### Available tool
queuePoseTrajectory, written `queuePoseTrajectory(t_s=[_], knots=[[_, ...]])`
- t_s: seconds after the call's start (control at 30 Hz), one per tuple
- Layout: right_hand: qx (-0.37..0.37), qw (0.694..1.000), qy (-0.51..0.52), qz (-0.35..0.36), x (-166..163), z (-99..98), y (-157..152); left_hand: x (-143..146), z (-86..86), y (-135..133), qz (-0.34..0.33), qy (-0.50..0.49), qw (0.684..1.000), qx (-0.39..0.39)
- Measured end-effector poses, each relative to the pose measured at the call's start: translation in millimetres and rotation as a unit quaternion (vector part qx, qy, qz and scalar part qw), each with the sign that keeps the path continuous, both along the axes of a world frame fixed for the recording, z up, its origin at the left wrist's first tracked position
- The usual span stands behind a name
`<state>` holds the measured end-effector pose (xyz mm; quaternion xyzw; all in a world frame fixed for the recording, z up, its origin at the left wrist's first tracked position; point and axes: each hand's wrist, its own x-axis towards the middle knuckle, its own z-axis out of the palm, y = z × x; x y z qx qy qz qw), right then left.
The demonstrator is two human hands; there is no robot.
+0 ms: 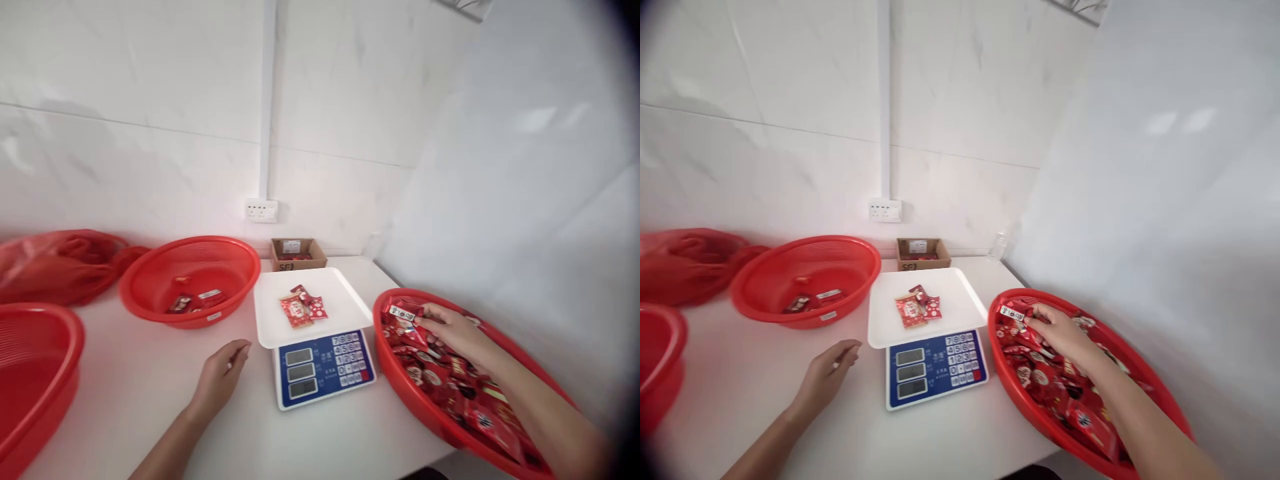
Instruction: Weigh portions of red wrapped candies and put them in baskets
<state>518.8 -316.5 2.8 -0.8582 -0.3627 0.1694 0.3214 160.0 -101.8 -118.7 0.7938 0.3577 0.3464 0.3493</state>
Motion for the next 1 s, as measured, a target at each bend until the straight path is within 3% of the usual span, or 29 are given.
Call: queuePoseTrajectory(t_s=[0.2,0.33,0.47,0.63,0.8,1.0], knots=[[-0.063,0.976,-0.098,0.184,-45,-8.3,80,-4,0.7,-3,-0.012,0.002,1.000,0.015],[-0.063,0.964,-0.196,0.166,-54,-14.8,113,-6,3.1,-4,-0.011,-0.004,1.000,0.015],[-0.012,0.966,-0.213,0.146,-66,-9.9,134,-7,4.1,-4,-0.012,-0.009,1.000,0.015],[0.003,0.969,-0.119,0.214,-84,-10.9,147,-8,5.6,-4,-0.015,-0.003,1.000,0.019],[0.019,0.975,-0.122,0.186,-86,-16.4,144,-8,5.0,-6,-0.023,0.001,1.000,0.020],[0.048,0.968,-0.070,0.236,-99,-11.3,135,-7,4.4,-6,-0.022,-0.002,0.999,0.032]])
